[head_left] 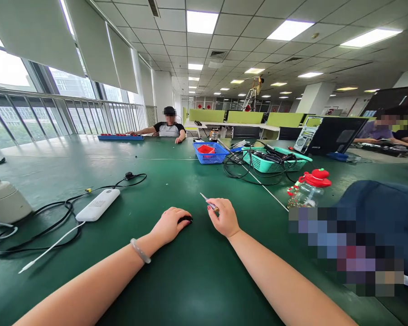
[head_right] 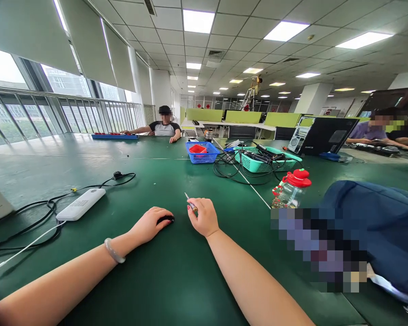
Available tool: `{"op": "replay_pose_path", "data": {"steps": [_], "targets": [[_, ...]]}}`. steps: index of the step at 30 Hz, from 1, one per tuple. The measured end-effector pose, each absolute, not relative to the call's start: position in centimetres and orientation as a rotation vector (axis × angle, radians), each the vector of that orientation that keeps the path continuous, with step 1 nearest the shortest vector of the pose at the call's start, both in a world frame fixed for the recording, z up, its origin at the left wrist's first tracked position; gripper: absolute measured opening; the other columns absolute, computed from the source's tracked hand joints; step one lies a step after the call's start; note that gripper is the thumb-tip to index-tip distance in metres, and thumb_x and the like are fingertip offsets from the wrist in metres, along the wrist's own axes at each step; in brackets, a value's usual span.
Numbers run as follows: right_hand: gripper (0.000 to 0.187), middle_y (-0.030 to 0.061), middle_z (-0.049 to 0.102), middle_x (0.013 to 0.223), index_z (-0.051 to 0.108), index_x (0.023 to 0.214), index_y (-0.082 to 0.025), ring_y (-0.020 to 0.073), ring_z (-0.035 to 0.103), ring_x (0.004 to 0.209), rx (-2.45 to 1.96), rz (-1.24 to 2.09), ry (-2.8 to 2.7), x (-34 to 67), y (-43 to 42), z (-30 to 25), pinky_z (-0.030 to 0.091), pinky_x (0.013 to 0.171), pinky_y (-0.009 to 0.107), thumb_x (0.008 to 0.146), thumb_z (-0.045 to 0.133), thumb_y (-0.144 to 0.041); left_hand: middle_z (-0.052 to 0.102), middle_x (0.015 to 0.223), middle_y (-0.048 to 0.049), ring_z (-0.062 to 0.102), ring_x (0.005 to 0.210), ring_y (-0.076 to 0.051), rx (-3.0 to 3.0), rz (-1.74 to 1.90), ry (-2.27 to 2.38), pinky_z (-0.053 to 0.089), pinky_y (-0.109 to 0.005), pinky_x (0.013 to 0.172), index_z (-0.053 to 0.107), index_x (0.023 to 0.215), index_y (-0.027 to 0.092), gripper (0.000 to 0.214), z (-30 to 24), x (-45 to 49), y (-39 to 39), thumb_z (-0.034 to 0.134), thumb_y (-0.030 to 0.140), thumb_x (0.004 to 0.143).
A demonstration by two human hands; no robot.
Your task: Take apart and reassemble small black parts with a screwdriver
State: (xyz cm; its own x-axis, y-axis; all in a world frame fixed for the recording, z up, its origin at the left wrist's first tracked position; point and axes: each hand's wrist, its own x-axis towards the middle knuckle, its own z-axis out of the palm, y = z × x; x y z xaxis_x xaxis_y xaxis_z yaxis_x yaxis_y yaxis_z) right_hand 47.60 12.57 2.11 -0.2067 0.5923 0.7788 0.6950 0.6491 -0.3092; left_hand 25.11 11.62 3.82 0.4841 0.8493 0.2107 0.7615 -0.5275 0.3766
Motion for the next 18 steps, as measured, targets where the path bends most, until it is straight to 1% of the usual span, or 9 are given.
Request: {"op": "replay_pose_path", "data": {"steps": [3, 8, 12, 15, 18], "targets": [[0.022, 0.0056, 0.069, 0.089, 0.062, 0.103, -0.021, 0.0213, 0.061, 0.080, -1.008, -0.161, -1.921, 47.6, 12.3, 2.1, 0.043, 0.078, 0.036, 0.090, 0.045, -0.025, 0.071, 0.105, -0.0043, 0.060, 0.105, -0.022, 2.444, 0.546, 1.440, 0.048, -0.038, 0.096, 0.068, 0.101, 0.025, 0.024, 3.9, 22.1, 8.8, 0.053, 0.038, 0.087], [0.023, 0.0057, 0.069, 0.088, 0.062, 0.103, -0.021, 0.0212, 0.060, 0.079, -1.037, -0.156, -1.901, 47.7, 12.2, 2.0, 0.043, 0.078, 0.036, 0.091, 0.044, -0.025, 0.071, 0.110, -0.0041, 0.062, 0.107, -0.024, 2.296, 0.569, 1.737, 0.048, -0.038, 0.098, 0.069, 0.099, 0.027, 0.032, 3.9, 13.6, 5.7, 0.053, 0.050, 0.083], [0.022, 0.0065, 0.069, 0.092, 0.062, 0.105, -0.021, 0.0222, 0.060, 0.083, -0.997, -0.190, -1.986, 47.3, 12.1, 1.9, 0.043, 0.079, 0.036, 0.090, 0.046, -0.024, 0.072, 0.109, -0.0094, 0.061, 0.107, -0.029, 2.241, 0.615, 2.020, 0.046, -0.041, 0.099, 0.069, 0.096, 0.021, 0.040, 4.1, 7.3, 5.5, 0.053, 0.053, 0.079], [0.022, 0.0072, 0.069, 0.093, 0.063, 0.105, -0.021, 0.0228, 0.060, 0.084, -0.995, -0.219, -2.049, 47.0, 12.1, 1.8, 0.044, 0.078, 0.037, 0.090, 0.047, -0.023, 0.073, 0.107, -0.0098, 0.063, 0.103, -0.031, 2.129, 0.549, 2.175, 0.048, -0.040, 0.094, 0.069, 0.098, 0.020, 0.042, 5.0, 5.7, 5.5, 0.052, 0.052, 0.078], [0.022, 0.0073, 0.069, 0.093, 0.063, 0.105, -0.022, 0.0227, 0.060, 0.082, -1.020, -0.219, -2.075, 47.0, 12.2, 1.8, 0.044, 0.078, 0.037, 0.090, 0.047, -0.023, 0.070, 0.114, -0.0063, 0.061, 0.109, -0.028, 2.073, 0.524, 2.231, 0.048, -0.036, 0.092, 0.067, 0.105, 0.022, 0.043, 6.9, 6.3, 5.1, 0.047, 0.051, 0.080]]}}
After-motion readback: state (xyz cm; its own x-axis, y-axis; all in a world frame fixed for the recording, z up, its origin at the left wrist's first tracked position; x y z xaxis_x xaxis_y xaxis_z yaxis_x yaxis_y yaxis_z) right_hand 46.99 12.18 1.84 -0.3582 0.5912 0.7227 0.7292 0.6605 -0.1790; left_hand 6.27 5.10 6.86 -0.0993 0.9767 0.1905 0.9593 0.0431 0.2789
